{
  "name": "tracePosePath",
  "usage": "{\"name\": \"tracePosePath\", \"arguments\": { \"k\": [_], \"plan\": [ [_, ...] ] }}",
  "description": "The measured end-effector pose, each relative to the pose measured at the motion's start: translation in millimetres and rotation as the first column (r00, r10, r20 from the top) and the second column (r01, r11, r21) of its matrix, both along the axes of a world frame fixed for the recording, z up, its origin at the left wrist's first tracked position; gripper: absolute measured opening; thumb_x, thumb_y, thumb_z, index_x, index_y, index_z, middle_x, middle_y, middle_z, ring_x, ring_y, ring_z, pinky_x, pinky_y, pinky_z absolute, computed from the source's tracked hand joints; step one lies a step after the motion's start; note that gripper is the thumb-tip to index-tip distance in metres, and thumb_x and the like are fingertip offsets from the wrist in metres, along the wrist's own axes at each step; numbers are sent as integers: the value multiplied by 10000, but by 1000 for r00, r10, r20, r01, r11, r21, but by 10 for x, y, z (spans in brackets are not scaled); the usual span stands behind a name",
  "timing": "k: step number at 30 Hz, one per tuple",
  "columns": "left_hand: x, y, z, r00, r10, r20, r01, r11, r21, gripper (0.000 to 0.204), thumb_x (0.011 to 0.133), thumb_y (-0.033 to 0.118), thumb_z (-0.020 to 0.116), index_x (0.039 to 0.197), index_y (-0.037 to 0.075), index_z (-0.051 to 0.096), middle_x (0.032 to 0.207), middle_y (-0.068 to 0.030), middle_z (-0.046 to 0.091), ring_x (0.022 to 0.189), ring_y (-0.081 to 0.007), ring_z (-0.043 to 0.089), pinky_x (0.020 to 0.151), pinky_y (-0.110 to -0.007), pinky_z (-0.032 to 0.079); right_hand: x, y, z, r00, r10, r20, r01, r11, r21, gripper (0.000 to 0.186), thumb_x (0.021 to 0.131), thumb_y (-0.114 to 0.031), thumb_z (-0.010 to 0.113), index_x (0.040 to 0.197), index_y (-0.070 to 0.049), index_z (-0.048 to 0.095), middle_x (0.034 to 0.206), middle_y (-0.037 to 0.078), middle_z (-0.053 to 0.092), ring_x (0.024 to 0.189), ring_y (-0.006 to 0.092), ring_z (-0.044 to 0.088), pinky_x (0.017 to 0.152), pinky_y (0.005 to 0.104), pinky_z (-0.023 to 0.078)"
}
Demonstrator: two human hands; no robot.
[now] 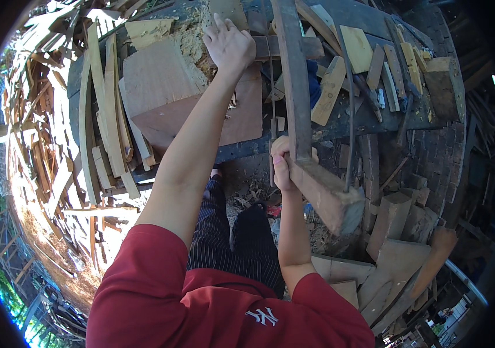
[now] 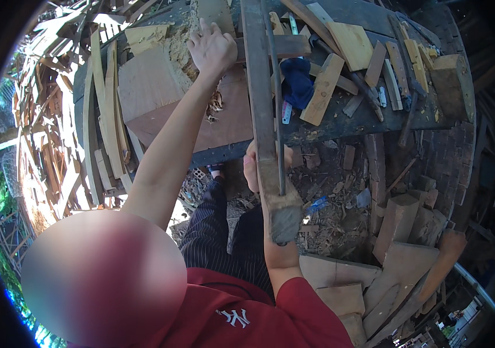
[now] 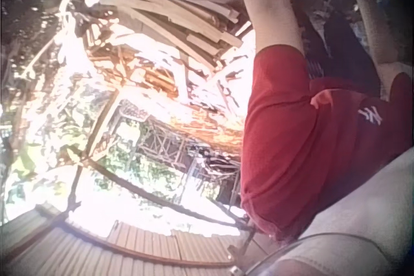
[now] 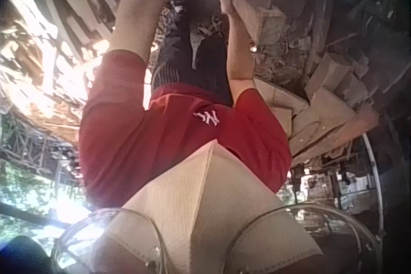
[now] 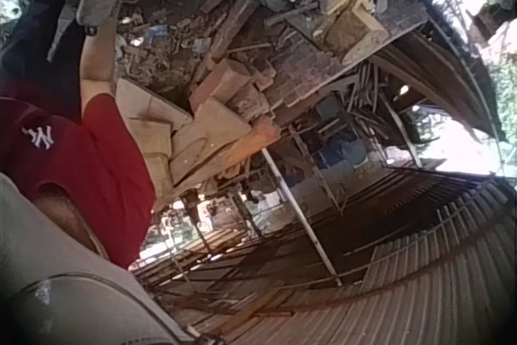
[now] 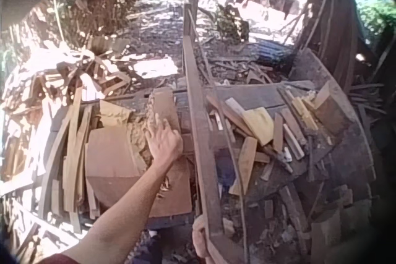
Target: Manually saw through a piece of wood using a hand saw and frame saw.
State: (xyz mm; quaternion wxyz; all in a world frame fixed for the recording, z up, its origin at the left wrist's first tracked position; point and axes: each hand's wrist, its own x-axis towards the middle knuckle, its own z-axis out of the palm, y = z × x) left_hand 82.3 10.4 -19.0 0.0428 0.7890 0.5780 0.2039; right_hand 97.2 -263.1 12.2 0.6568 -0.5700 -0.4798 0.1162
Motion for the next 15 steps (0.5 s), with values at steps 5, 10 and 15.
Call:
{"name": "tracePosePath", "arguments": {
  "k": [5, 10, 15],
  "plan": [
    [60, 31, -66, 992, 121, 38, -122, 992, 42, 569, 871, 276, 363, 1321, -48, 492, 1473, -262, 318, 1275, -411, 381, 1067, -436, 283, 59, -88, 169, 965, 124, -230, -148, 985, -88, 135, 746, -135, 576, 667, -38, 527, 605, 73, 545, 524, 198, 535, 519, 294, 432],
    [-10, 58, -146, 979, 178, 98, -187, 978, 92, 613, 870, 274, 376, 1310, -151, 427, 1445, -294, 344, 1303, -415, 358, 1094, -453, 254, -395, -1075, 289, 917, 106, -385, -124, 992, -23, 130, 704, -125, 594, 657, -30, 519, 594, 79, 526, 514, 191, 535, 507, 292, 438],
    [17, 61, -144, 996, 89, -19, -87, 992, 95, 674, 864, 304, 400, 1339, -174, 377, 1438, -317, 345, 1364, -421, 273, 1148, -454, 150, -206, -1078, 235, 959, 121, -255, -151, 983, -102, 121, 692, -129, 600, 671, -22, 545, 615, 104, 557, 549, 214, 578, 540, 313, 474]
  ]
}}
